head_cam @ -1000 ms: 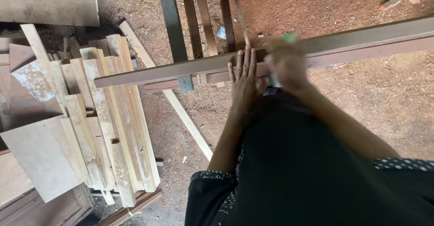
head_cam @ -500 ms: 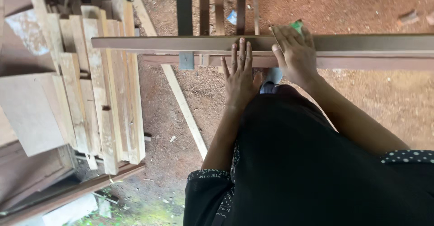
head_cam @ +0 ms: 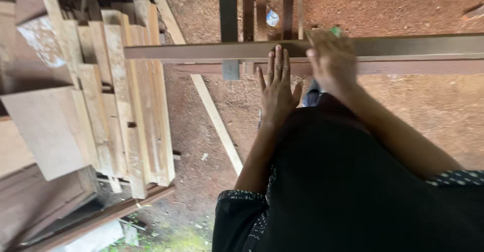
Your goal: The person sands the surface of a wooden furniture frame by hand using a piece of sandpaper.
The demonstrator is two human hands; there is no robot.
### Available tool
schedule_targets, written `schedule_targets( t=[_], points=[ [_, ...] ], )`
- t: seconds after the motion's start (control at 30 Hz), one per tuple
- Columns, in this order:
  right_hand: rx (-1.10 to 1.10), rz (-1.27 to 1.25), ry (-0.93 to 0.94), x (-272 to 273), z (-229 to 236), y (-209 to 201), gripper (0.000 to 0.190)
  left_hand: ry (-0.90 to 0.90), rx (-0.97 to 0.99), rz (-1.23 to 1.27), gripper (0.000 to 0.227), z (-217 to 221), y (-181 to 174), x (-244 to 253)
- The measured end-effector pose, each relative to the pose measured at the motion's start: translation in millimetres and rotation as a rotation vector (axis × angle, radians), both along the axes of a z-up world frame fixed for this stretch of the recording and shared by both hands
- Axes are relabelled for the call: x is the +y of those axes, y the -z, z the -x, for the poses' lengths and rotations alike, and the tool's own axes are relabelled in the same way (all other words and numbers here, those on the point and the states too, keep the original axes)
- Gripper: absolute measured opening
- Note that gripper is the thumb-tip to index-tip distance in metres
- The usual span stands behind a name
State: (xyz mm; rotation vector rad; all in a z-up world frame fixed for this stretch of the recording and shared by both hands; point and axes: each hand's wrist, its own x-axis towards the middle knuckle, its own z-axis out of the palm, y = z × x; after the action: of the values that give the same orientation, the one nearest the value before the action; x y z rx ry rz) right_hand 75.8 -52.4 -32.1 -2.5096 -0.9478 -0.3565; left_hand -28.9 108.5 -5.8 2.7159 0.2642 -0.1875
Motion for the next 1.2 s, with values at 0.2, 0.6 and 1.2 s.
schedule_targets(
  t=[0.2,0.6,1.2],
  points=[
    [0.153,0.185,0.316,-30.5,-7.2,3.5,0.030,0.069,0.063,-0.021,0.102,10.1,4.0,45.0],
    [0.141,0.058,0.413,-10.5,17.2,14.5,0.035,0.183,0.038,-0.039,0.095,18.2,2.1,66.8],
    [0.282,0.030,0.316,19.4,58.7,35.5,0.048,0.216,-0.138,-0.006,0.086,6.8,4.0,79.3]
  ],
)
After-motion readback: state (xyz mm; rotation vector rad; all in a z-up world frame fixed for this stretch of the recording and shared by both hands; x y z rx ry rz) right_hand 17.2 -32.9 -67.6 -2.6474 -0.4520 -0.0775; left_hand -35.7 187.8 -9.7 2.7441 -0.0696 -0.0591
